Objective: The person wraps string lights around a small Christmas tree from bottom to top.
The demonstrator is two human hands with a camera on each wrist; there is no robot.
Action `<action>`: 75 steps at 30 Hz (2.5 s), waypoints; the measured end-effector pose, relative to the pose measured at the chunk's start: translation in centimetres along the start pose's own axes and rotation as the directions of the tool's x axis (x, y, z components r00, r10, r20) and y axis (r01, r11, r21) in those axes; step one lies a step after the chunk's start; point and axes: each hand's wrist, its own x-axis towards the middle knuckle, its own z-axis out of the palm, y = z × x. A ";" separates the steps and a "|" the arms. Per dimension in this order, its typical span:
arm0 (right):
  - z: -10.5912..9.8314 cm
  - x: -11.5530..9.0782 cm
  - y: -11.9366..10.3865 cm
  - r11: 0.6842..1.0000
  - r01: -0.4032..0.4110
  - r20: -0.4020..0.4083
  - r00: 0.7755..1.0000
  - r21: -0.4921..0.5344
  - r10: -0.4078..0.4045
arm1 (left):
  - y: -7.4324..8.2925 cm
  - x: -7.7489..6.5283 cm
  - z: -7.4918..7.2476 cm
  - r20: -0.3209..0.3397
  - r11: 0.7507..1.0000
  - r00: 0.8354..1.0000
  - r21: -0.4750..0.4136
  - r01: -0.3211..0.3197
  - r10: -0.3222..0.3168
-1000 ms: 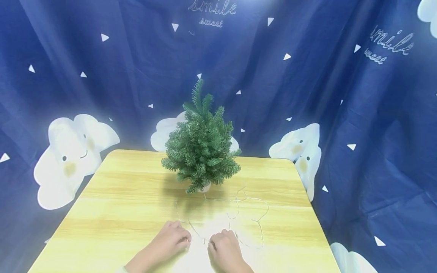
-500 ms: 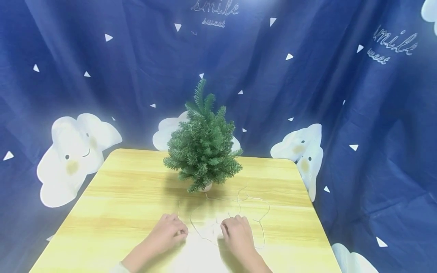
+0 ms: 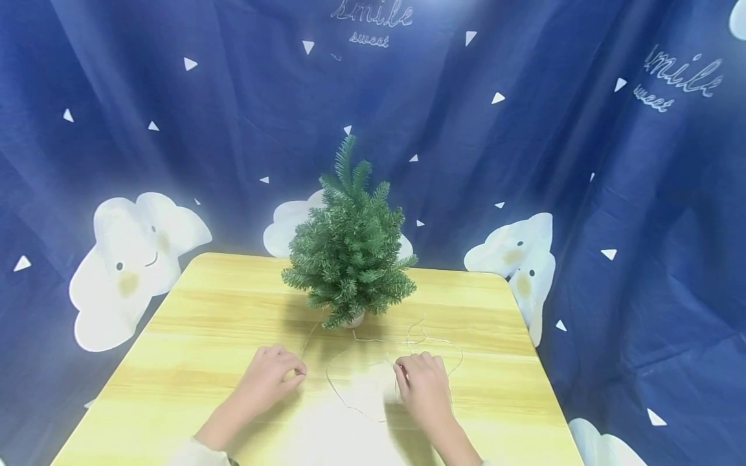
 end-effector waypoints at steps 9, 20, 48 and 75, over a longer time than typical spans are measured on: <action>-0.8 0.8 0.0 0.999 0.034 -0.063 0.998 0.027 -0.032 | -1.1 0.6 -1.5 -0.111 0.998 0.994 0.061 0.010 -0.003; -1.9 2.2 -0.2 0.999 0.019 -0.064 0.998 0.042 -0.016 | -2.3 1.1 -3.7 -0.107 0.998 0.994 0.055 0.036 -0.030; -4.4 5.0 -0.7 0.996 -0.007 -0.137 0.990 0.084 0.019 | -3.8 3.6 -6.5 -0.314 1.000 0.949 -0.006 -0.007 0.005; -6.6 10.7 -0.5 0.988 0.088 -0.424 0.906 0.131 -0.025 | -2.6 7.8 -9.2 -0.409 0.982 0.906 -0.183 0.037 -0.110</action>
